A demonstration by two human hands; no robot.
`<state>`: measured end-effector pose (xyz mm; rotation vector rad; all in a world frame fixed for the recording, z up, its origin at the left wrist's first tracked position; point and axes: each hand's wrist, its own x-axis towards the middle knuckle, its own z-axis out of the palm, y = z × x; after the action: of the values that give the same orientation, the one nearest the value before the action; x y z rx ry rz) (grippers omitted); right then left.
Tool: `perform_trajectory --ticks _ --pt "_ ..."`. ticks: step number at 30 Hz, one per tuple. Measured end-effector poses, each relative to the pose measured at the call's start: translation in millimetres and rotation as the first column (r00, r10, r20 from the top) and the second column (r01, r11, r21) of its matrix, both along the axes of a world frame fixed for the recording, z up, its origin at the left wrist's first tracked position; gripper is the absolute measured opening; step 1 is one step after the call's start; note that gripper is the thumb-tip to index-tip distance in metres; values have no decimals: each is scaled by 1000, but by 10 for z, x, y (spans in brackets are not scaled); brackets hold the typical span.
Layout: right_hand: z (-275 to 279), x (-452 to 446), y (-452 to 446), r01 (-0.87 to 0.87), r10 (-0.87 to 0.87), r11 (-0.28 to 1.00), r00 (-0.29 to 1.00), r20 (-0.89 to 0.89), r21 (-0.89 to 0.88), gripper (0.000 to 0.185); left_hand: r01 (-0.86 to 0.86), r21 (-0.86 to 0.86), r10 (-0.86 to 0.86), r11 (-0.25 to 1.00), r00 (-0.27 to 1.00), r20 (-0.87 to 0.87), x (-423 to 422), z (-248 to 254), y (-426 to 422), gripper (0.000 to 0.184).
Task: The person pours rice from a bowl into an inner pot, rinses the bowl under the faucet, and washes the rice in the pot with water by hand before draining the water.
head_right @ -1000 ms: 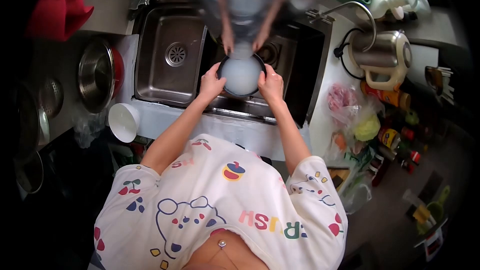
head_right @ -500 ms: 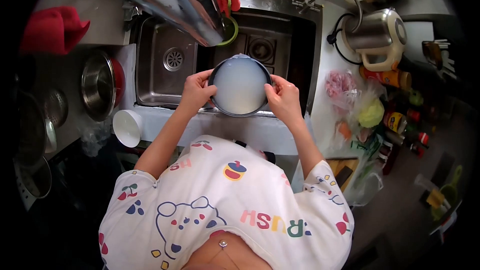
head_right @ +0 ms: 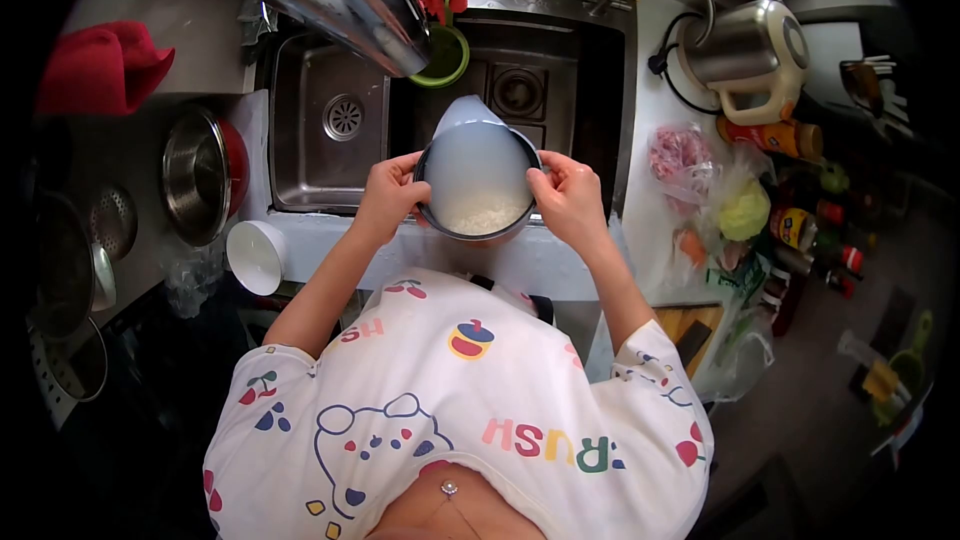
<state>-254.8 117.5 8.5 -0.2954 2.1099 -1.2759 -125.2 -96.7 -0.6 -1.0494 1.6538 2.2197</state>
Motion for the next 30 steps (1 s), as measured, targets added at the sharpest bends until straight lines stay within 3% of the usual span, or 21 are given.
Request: perform_trajectory --ticks 21,30 --pt "39 1 1 28 -19 997 991 132 -67 33 -1 206 -2 979 1000 14 128 -94 6 45" --pt "24 2 19 29 -17 998 982 186 -64 36 5 219 -16 976 999 45 153 -104 8 43"
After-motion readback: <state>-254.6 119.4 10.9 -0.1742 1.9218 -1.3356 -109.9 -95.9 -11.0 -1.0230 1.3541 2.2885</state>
